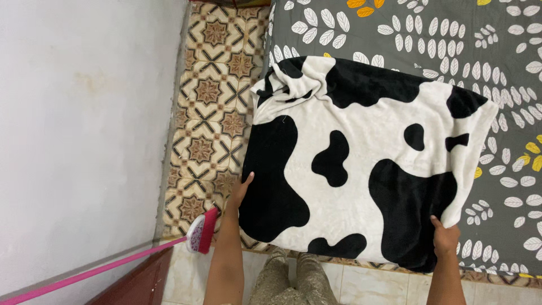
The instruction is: The person folds a yellow and blue Minion-themed blanket on a bed, then folds a black and white cow-print blanket. The person uses a rainbow-colored duster to wipe the bedsheet at the end.
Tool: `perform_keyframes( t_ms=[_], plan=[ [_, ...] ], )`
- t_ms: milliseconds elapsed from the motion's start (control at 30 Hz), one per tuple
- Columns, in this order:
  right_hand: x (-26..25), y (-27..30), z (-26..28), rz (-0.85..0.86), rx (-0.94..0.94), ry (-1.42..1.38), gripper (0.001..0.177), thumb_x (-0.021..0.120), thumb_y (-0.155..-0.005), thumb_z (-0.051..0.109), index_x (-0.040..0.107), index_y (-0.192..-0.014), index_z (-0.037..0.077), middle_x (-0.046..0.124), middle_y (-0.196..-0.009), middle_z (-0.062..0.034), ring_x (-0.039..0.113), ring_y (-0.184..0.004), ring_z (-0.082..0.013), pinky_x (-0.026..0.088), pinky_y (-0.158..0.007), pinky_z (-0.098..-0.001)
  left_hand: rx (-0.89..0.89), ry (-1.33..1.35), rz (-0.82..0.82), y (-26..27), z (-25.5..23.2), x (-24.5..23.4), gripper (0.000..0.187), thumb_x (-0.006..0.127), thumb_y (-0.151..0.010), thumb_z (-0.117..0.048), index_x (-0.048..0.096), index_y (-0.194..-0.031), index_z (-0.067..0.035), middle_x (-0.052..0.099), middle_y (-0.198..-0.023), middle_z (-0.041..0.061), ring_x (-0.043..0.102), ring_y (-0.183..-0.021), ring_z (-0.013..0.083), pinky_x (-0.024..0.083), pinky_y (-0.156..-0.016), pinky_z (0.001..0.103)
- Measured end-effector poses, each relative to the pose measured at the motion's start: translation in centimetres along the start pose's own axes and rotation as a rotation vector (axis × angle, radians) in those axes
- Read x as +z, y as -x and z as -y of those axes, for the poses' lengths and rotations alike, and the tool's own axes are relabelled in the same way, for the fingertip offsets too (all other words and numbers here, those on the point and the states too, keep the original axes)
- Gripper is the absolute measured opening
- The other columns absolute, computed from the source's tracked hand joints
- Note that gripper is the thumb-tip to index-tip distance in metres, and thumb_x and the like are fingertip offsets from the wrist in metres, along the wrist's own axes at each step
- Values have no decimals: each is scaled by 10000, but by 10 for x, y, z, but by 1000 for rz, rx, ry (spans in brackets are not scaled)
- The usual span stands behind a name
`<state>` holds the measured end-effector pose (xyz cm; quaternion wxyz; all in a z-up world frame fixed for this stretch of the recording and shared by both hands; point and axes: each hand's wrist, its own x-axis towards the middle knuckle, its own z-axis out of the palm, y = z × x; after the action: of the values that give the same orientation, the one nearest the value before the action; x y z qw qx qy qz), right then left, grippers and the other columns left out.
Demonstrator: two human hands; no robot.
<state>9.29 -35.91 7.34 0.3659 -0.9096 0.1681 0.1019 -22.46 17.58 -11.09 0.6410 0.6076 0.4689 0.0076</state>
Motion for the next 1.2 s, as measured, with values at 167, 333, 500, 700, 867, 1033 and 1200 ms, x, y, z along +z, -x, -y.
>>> perform_keyframes(
  t_ms=[167, 333, 500, 700, 867, 1033, 1200],
  plan=[
    [3, 7, -1, 10, 155, -23, 464, 811, -961, 201, 637, -1222, -141, 595, -1051, -496, 485, -717, -512, 323, -657, -632, 41, 139, -19, -1, 10, -1, 694, 721, -885, -433, 556, -1417, -20, 640, -1366, 184, 594, -1262, 321, 442, -1071, 394],
    [6, 16, 2, -34, -198, 28, 460, 815, -962, 194, 629, -1241, -121, 704, -1161, -189, 655, -1028, -321, 494, -888, -437, 126, -91, -163, 7, -13, 4, 596, 771, -868, -354, 579, -1321, -18, 649, -1243, 177, 613, -1184, 328, 468, -1034, 424],
    [-5, 17, 2, -227, -337, 397, 462, 848, -958, 256, 653, -1194, -90, 712, -1052, -296, 696, -1006, -482, 534, -870, -541, 511, -470, -491, 35, -82, 51, 573, 791, -817, -196, 564, -1308, -5, 556, -1314, 212, 480, -1257, 390, 370, -1062, 509],
    [20, 46, 5, -270, -239, 587, 532, 837, -924, 309, 630, -1234, -71, 713, -1035, -309, 690, -933, -503, 536, -815, -571, 831, -252, 20, 70, -199, 211, 536, 829, -856, -296, 616, -1275, -38, 626, -1255, 194, 561, -1219, 397, 458, -1057, 474],
    [62, 106, 31, -98, -404, 590, 499, 721, -851, 203, 538, -1255, -27, 691, -1033, -263, 675, -935, -464, 521, -778, -574, 418, -525, 522, 119, -260, 377, 1113, 870, -745, -408, 205, -1581, -95, 342, -1532, 239, 372, -1395, 448, 400, -1093, 529],
    [58, 136, 53, 109, -384, 428, 419, 717, -839, 95, 545, -1216, 34, 667, -1069, -216, 653, -1002, -439, 528, -784, -546, 537, -930, 195, 98, -231, 459, 824, 562, -955, 0, 169, -1618, -293, 357, -1572, 212, 442, -1387, 420, 534, -928, 514],
    [19, 124, 28, 98, -499, 418, 888, 930, -537, 165, 525, -1321, 59, 601, -1225, -216, 573, -1128, -479, 443, -812, -567, 609, -671, 151, 28, -169, 455, 748, 598, -873, -25, 326, -1569, -59, 635, -1232, 235, 634, -1125, 410, 550, -940, 452]
  ],
)
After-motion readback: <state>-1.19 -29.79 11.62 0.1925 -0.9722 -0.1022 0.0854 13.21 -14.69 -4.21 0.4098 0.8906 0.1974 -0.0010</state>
